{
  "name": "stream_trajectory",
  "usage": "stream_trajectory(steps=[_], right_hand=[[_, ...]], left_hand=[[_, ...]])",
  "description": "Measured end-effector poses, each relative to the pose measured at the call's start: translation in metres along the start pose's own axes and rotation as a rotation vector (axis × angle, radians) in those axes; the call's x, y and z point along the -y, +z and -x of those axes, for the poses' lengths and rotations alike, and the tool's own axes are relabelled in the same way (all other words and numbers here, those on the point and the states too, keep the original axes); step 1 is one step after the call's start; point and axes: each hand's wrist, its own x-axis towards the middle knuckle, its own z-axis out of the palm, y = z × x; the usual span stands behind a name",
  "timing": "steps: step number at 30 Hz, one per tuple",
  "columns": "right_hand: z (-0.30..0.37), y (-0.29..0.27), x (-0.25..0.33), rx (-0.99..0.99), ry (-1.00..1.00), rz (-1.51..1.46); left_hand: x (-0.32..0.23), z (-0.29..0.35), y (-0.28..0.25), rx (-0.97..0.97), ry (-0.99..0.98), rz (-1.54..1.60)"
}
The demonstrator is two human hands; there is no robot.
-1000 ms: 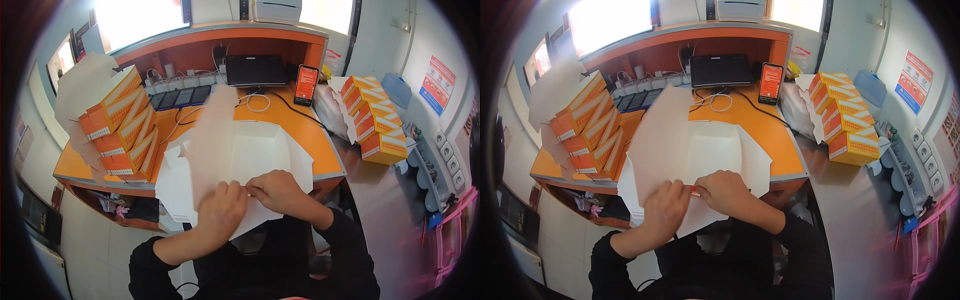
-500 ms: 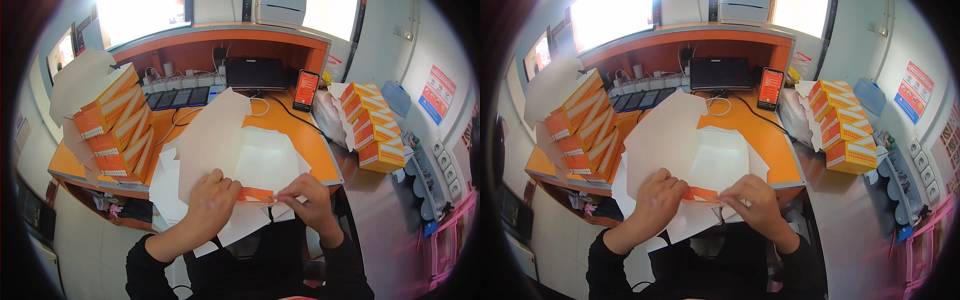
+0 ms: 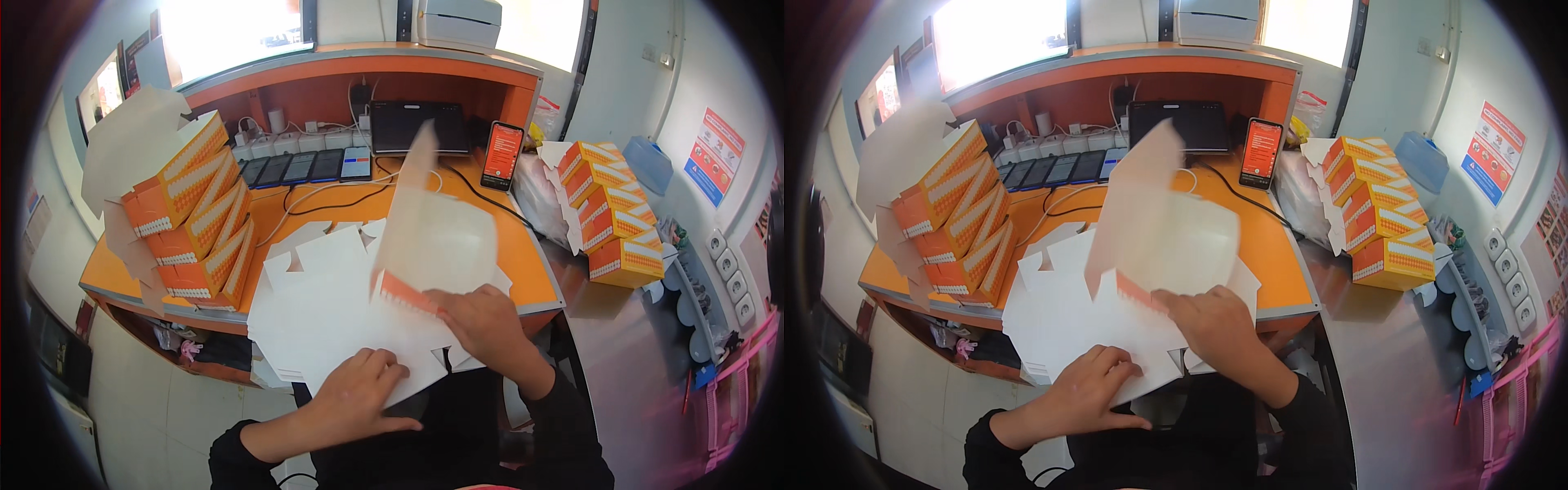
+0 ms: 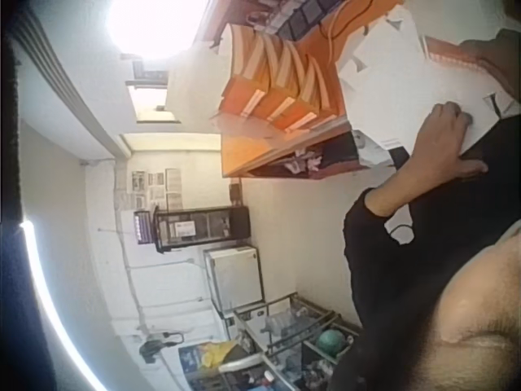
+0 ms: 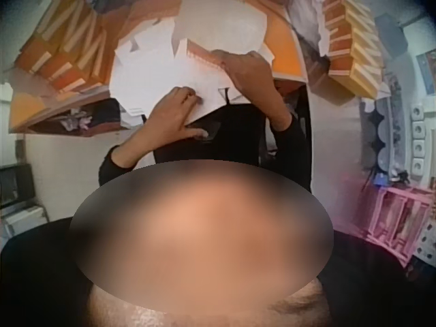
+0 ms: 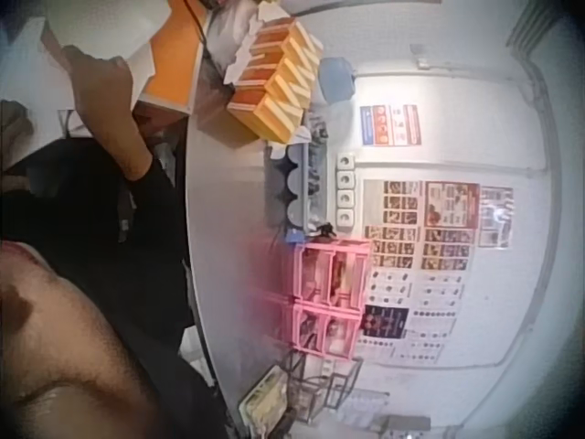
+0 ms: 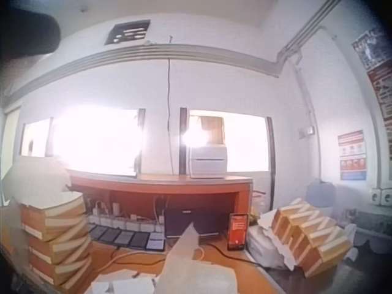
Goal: The person assembles cardboard boxes by hand. They fold the sides of flat cardboard sheets to form boxes and place them onto a stack one at a time.
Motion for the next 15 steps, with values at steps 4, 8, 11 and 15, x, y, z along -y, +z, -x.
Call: stream_trajectory(steps=[4,8,11,15], right_hand=[[-0.016,0.009,0.006,0.092,0.065,-0.093],[-0.063,-0.007,0.011,-0.115,0.008,-0.097],[-0.127,-0.015,0.025,-0.243,-0.136,-0.052],[-0.232,-0.005,0.07,-0.45,-0.378,-0.137]], left_hand=[[0.024,0.013,-0.002,-0.047,-0.054,-0.047],[0.025,0.016,-0.007,-0.022,-0.023,0.042],[0.026,0.027,-0.041,-0.256,-0.079,-0.043],[0.068,0.048,-0.082,-0.702,-0.25,-0.361]])
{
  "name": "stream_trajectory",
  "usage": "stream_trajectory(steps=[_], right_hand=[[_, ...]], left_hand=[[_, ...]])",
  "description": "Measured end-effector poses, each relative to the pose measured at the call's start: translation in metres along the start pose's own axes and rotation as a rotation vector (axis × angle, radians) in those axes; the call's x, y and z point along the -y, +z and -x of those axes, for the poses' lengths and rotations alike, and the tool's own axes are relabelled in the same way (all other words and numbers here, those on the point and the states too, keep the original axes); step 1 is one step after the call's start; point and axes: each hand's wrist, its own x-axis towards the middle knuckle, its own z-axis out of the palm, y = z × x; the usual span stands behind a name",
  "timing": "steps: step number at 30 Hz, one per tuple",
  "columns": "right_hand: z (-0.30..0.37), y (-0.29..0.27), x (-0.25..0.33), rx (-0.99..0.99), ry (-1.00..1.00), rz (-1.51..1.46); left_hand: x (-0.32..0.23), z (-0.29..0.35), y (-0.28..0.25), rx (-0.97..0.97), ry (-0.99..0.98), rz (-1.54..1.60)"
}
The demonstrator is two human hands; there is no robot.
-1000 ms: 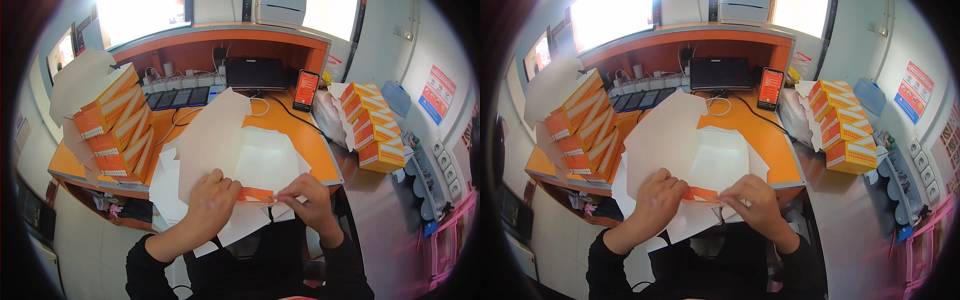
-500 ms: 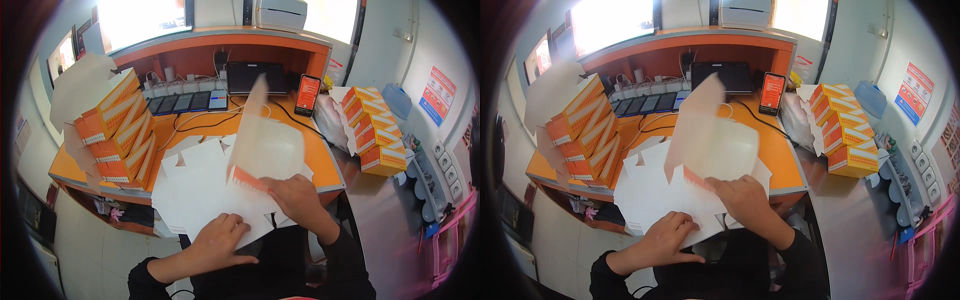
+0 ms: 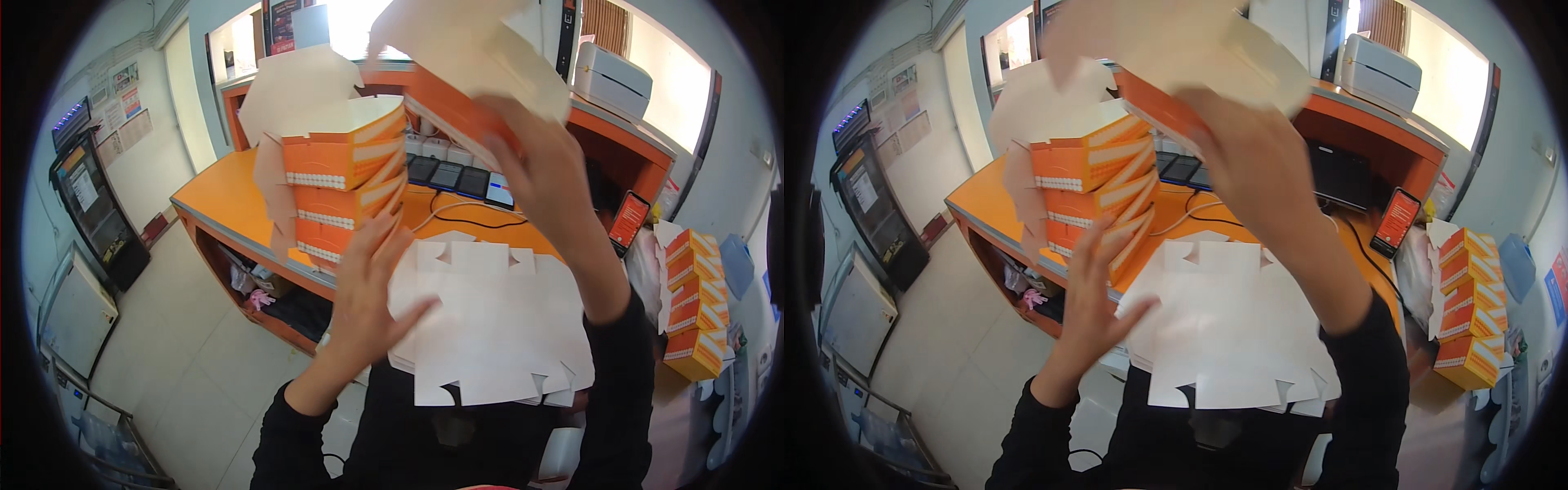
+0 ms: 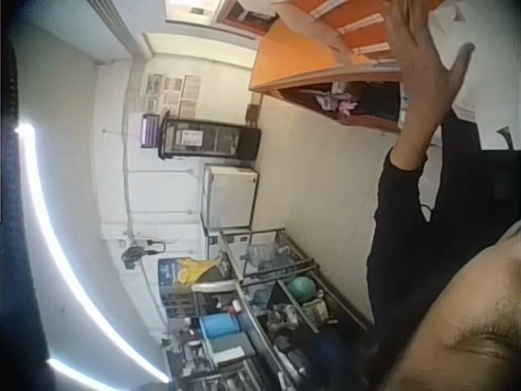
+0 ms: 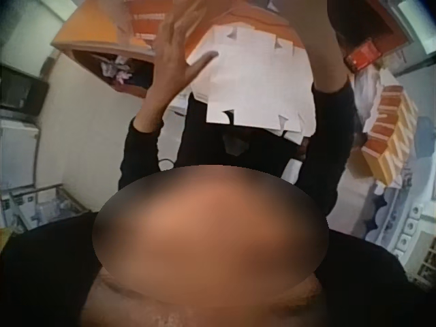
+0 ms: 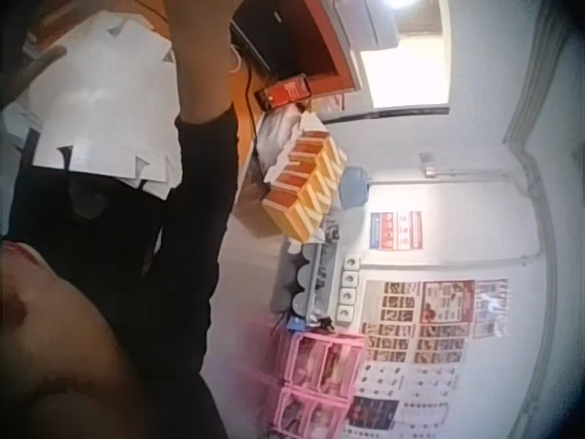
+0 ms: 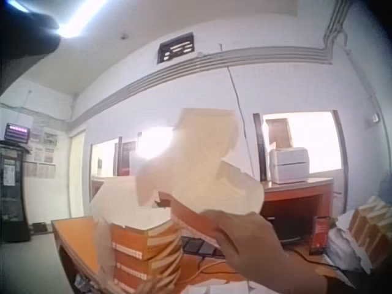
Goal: The person assembles cardboard boxes by hand. They fold the sides of flat cardboard sheets to form boxes and place them onto a stack one at a time.
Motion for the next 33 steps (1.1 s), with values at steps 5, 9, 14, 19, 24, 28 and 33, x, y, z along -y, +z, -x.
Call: stream_trajectory(steps=[5,9,14,19,24,28,33], right_hand=[[-0.088,0.082,0.025,0.032,-0.088,-0.158],[-0.11,0.131,0.046,0.094,-0.085,-0.074],[-0.107,0.159,0.041,0.427,0.035,-0.173],[-0.075,0.135,0.035,0.034,-0.134,0.06],[0.013,0.014,0.06,0.854,-0.057,0.072],[0.111,-0.034,0.035,1.404,0.223,-0.389],[0.185,-0.069,0.031,1.333,0.348,-0.357]], left_hand=[[0.059,-0.019,0.003,-0.237,-0.116,-0.443],[0.076,-0.02,0.009,-0.169,-0.124,-0.516],[0.08,-0.018,0.009,-0.184,-0.112,-0.483],[0.058,-0.013,0.003,-0.164,-0.083,-0.347],[-0.01,0.026,0.002,0.511,0.154,0.373],[-0.025,0.045,0.022,0.687,0.146,0.45],[-0.022,0.024,0.03,0.778,0.128,0.494]])
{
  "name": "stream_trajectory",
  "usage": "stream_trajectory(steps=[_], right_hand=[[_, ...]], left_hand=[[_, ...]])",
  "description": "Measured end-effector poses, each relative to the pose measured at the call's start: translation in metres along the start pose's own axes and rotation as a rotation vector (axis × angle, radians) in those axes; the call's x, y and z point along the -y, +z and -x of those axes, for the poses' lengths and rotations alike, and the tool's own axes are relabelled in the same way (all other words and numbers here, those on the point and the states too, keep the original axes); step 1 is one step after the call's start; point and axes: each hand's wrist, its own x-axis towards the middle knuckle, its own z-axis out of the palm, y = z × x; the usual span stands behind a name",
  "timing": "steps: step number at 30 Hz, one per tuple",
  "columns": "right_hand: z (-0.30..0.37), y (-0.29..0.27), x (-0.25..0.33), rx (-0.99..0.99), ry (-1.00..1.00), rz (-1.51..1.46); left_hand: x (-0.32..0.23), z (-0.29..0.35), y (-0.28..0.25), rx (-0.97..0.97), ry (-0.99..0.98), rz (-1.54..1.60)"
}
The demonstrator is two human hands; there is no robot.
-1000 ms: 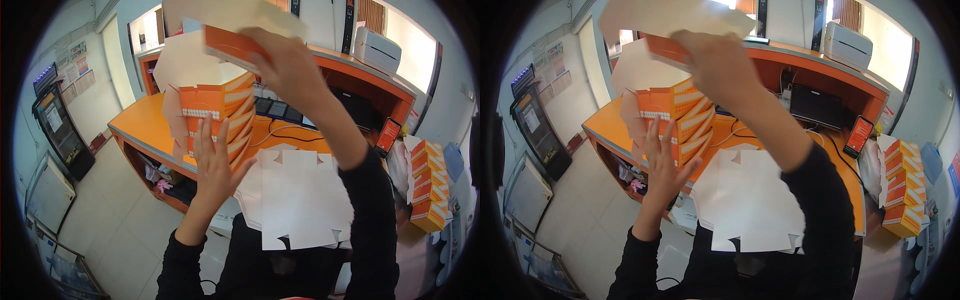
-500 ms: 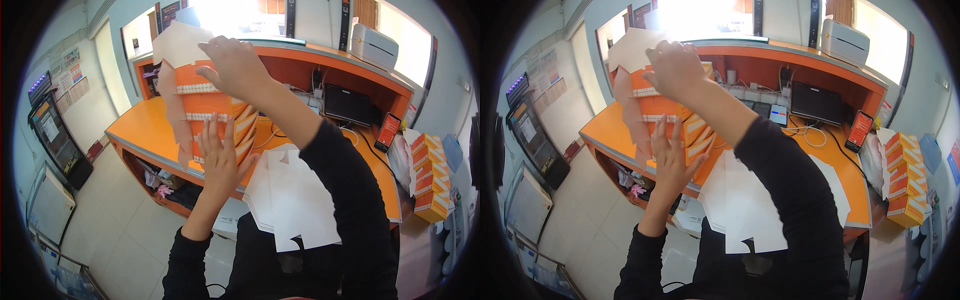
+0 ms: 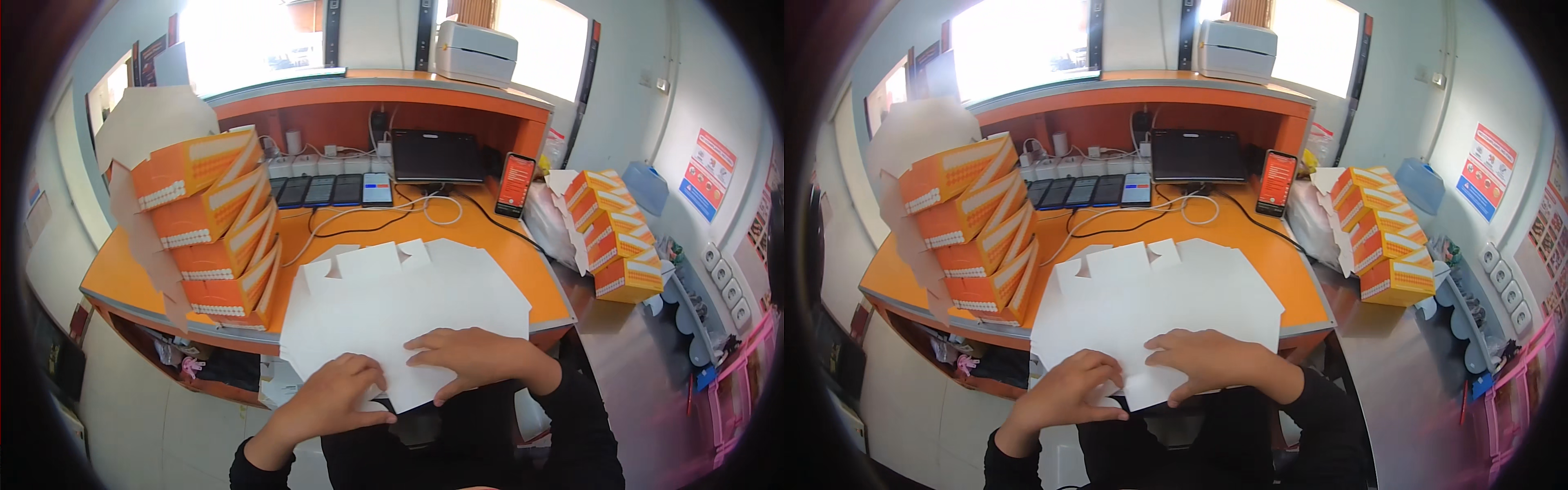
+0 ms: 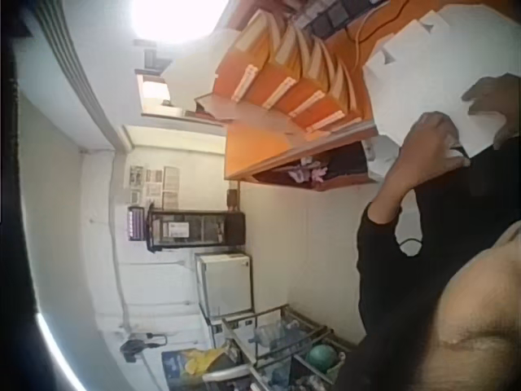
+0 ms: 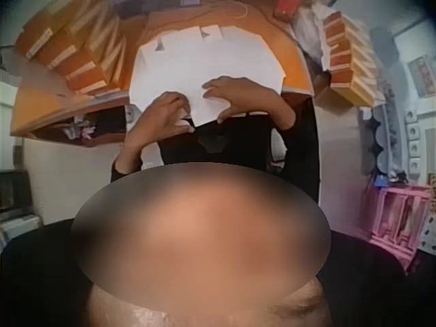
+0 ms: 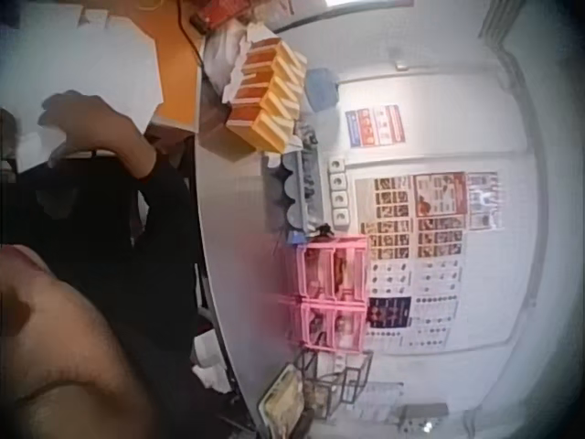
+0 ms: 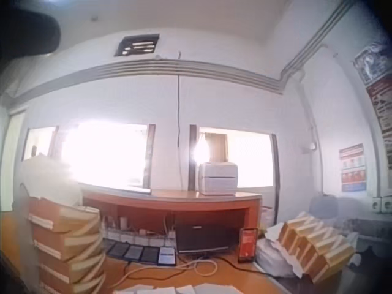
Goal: The person assembles cardboard boxes by hand. They fold the sides of flat cardboard sheets to form boxes and place them onto a stack one at a time.
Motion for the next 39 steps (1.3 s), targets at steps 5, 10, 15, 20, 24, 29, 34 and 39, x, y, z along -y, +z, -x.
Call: stream_trajectory(steps=[5,10,15,20,24,29,34,39], right_hand=[[-0.001,0.005,-0.016,-0.143,-0.098,-0.225],[-0.007,0.031,0.0,-0.545,-0.061,-0.244],[0.013,0.018,-0.001,-0.746,-0.079,-0.316],[0.019,0.022,-0.001,-0.813,0.004,-0.5],[0.012,0.031,0.015,-0.799,0.016,-0.352],[0.015,0.038,0.011,-0.703,-0.05,-0.268],[0.023,0.038,0.034,-1.177,-0.234,0.001],[0.023,0.062,0.016,-1.112,-0.194,-0.042]], left_hand=[[-0.001,-0.002,-0.014,0.065,-0.077,0.073],[-0.019,0.016,-0.023,-0.035,-0.288,-0.016],[-0.031,0.02,-0.014,-0.433,-0.335,-0.073],[-0.04,0.003,0.01,-0.665,-0.167,-0.128],[-0.049,-0.029,0.026,-0.545,0.034,-0.419],[-0.045,-0.037,0.042,-0.339,0.016,-0.357],[-0.031,-0.046,0.026,-0.275,-0.049,-0.185],[-0.032,-0.047,0.018,-0.503,-0.057,-0.177]])
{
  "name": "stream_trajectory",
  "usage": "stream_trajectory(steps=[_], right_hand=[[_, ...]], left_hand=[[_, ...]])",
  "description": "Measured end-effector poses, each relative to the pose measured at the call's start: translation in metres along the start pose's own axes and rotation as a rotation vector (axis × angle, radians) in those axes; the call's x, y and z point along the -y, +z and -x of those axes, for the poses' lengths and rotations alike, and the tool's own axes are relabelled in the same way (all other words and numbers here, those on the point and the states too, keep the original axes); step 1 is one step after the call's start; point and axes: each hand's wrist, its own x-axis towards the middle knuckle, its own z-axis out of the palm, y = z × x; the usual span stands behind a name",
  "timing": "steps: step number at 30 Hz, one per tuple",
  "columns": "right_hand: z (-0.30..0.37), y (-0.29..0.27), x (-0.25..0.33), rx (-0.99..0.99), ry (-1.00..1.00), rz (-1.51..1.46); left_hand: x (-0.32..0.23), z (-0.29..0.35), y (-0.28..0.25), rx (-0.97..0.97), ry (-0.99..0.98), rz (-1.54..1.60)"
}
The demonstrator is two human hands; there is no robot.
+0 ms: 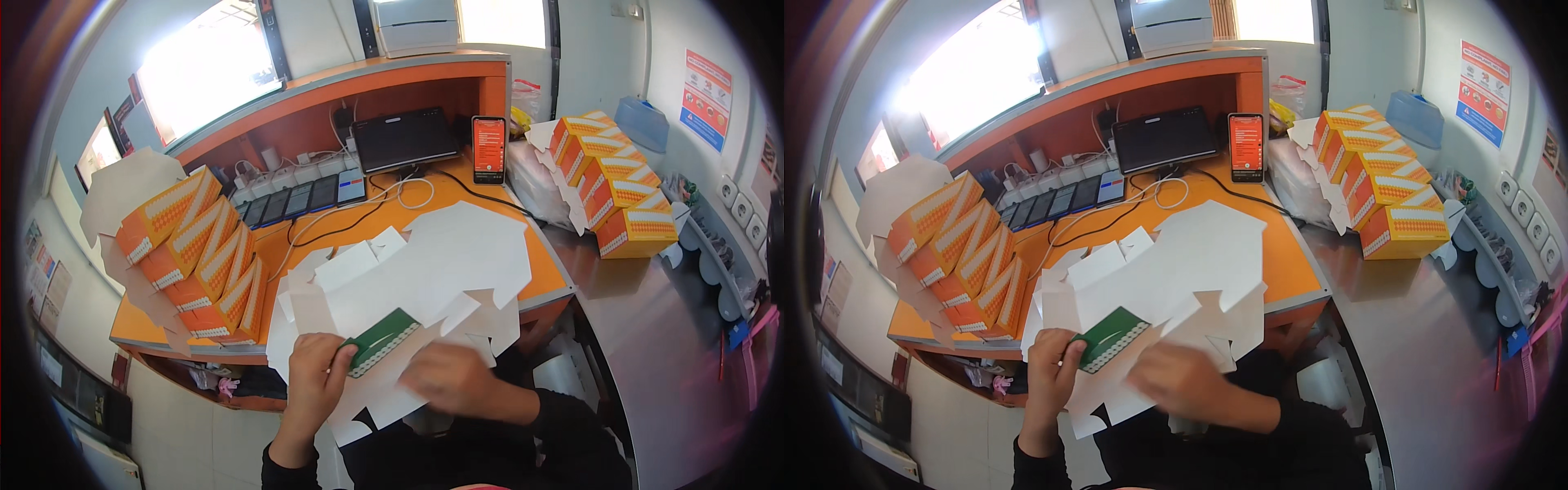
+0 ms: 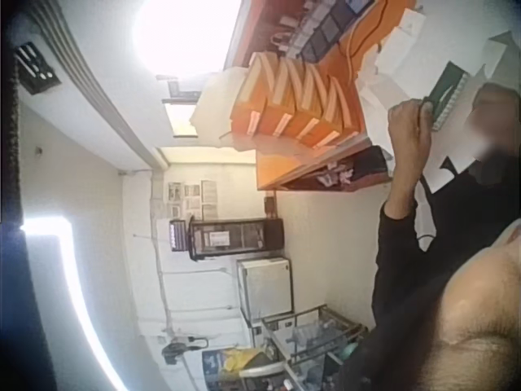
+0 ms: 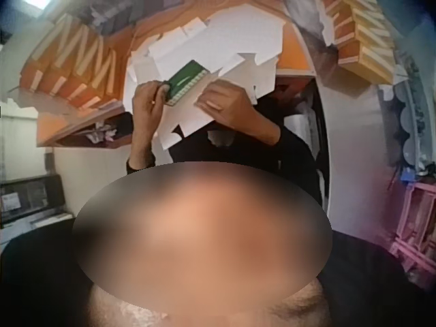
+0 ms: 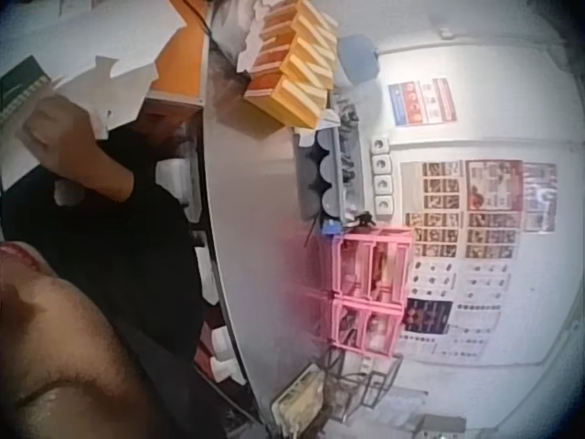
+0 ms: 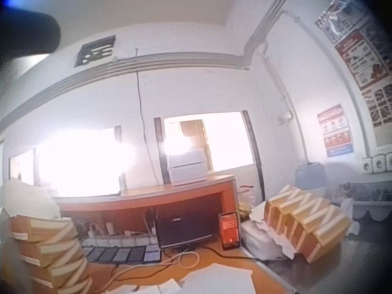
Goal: The person assembles cardboard boxes by hand. They fold the sides of flat cardboard sheets to form boxes and place them onto a stack one at a time.
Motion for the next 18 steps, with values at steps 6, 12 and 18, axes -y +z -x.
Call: stream_trajectory(steps=[6,12,18], right_hand=[[-0.009,-0.015,-0.006,-0.388,0.492,-0.097],[-0.029,-0.008,-0.018,-0.224,0.117,0.107],[-0.042,-0.01,-0.008,0.167,-0.023,0.219]], left_hand=[[0.01,0.014,0.006,0.044,-0.229,0.082],[0.003,0.01,0.016,0.036,-0.041,0.033],[0.008,0.012,0.019,0.052,0.022,-0.055]])
